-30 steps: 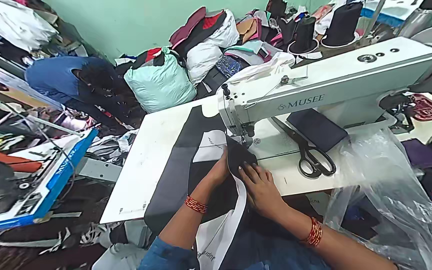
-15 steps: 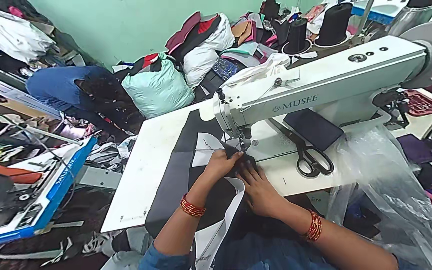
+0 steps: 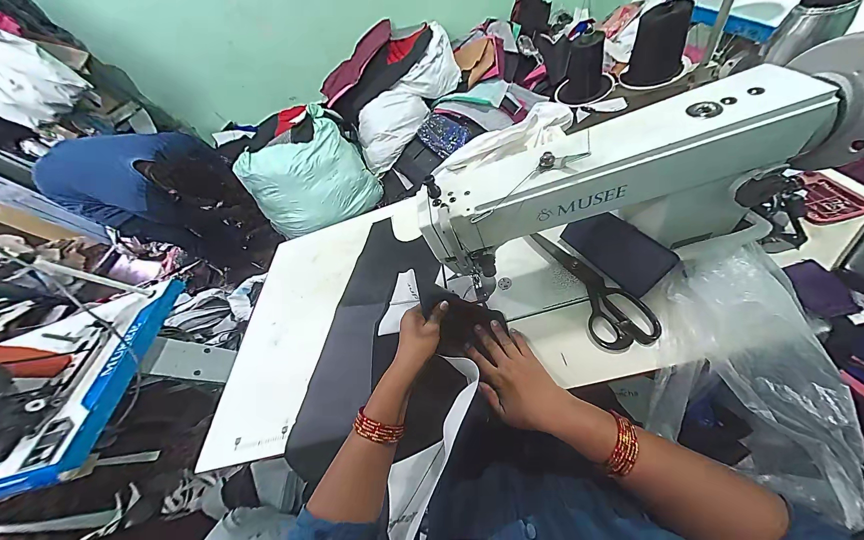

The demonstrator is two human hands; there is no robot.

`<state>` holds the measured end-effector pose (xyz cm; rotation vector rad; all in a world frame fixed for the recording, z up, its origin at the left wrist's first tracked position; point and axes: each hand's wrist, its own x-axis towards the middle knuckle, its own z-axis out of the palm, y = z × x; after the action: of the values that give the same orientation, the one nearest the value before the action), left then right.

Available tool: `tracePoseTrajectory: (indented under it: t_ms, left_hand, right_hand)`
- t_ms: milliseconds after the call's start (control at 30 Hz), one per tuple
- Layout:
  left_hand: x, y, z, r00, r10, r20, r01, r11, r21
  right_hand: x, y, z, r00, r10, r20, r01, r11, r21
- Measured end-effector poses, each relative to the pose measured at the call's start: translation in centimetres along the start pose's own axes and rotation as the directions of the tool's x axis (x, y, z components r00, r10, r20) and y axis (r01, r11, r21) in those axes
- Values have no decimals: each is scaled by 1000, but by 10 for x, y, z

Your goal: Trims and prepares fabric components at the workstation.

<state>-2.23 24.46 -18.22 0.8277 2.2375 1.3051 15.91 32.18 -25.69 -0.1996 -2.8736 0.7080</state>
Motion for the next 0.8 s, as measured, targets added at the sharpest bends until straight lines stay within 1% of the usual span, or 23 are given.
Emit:
tracePoseTrajectory:
  t_ms: [67,133,200,267,333,400,433,533,633,700,800]
  left_hand:
    - [-6,-4,0,1000,12,-1,-12,999,-39]
    - [-8,-9,-1,1000,6,2,-5,996,-92]
    - [-6,-15,0,1000,-13,9,14,989,-150]
    - [-2,-20,2,1000,-20,5,20,983,-185]
    - [-1,-20,4,999,-35,-14,32,984,-174]
    - [0,-17,6,998,-44,-46,40,995,-91]
    - [0,-16,7,997,-32,-64,30,999,-43]
    - [-4,-11,11,995,21,-102,-13,997,73]
    - [-10,-6,13,988,107,-108,-91,985,148]
    - [-16,-2,14,981,167,-99,-141,963,230]
    - [-26,-2,16,948,306,-90,-255,897,362]
  right_hand:
    - [1,1,-5,999,1,44,-2,1000,29]
    - [6,3,-16,987,9,158,-19,998,65]
    - [12,5,-23,976,-4,217,-12,997,73]
    - [15,6,-25,975,-26,221,17,999,42]
    - [14,6,-22,983,-58,176,56,998,18]
    - [11,9,-10,994,-111,23,111,994,-6]
    - [10,9,-6,993,-119,-14,119,993,-17]
    - [10,7,-9,996,-75,40,76,997,-17]
    - [10,8,-8,997,-76,-2,76,997,-12]
    - [10,8,-6,995,-89,-36,88,996,-21]
    - [11,8,-7,997,-77,-13,77,997,-6]
